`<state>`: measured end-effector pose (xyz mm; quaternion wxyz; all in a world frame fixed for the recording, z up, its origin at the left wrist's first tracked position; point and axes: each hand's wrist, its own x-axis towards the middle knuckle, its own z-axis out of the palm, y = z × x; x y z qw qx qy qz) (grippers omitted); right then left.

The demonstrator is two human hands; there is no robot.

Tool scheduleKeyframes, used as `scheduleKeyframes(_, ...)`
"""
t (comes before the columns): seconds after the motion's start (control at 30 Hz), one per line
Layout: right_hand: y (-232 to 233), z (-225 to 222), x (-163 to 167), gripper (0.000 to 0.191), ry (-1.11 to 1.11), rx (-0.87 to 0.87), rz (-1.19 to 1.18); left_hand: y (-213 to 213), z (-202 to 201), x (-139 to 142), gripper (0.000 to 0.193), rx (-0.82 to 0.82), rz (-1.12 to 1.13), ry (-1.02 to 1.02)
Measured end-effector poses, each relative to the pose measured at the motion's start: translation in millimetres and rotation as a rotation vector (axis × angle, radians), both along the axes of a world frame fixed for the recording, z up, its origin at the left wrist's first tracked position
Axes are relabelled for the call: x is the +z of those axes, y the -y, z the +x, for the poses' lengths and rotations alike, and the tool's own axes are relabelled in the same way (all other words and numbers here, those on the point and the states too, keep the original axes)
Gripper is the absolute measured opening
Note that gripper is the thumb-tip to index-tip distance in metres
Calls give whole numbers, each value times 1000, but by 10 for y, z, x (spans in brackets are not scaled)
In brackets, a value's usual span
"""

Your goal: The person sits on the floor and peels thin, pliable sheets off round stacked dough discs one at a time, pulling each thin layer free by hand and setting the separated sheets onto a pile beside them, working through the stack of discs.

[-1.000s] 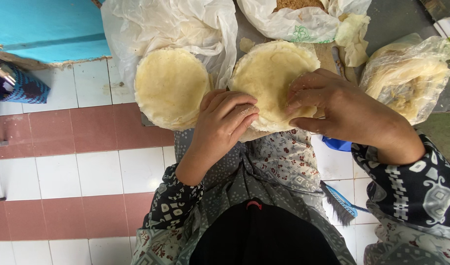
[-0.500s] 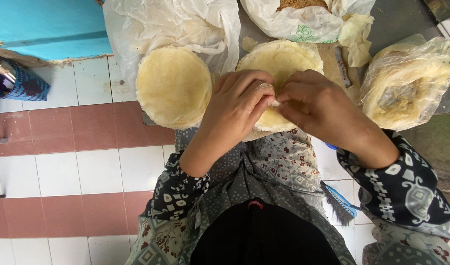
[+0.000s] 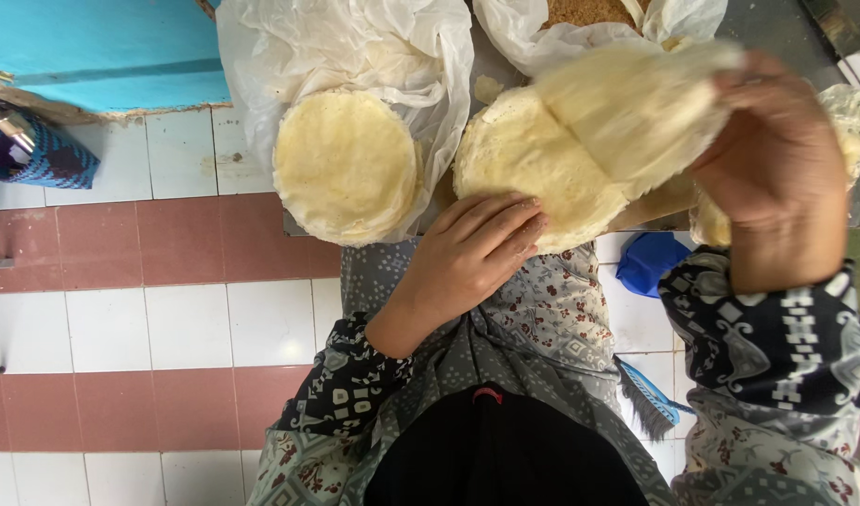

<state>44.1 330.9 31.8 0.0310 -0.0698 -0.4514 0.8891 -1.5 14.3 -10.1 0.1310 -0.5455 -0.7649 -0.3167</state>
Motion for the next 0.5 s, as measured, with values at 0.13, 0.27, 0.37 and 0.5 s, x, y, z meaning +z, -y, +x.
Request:
scheduleKeyframes(0.13, -82, 83, 252, 9, -162, -89, 111, -17, -7, 40, 32, -7, -17, 28)
scheduleKeyframes(0.27, 164, 135, 601, 14, -276, -213, 561, -70, 98, 66, 38, -6, 200, 441)
scheduleKeyframes(0.37, 553, 173, 851, 18, -363, -147, 1305, -39, 195, 45, 53, -159, 649, 1291)
scheduleKeyframes(0.5, 1263, 193, 664, 20, -670, 302, 1924, 40, 128, -90, 64, -419, 1128, 2017)
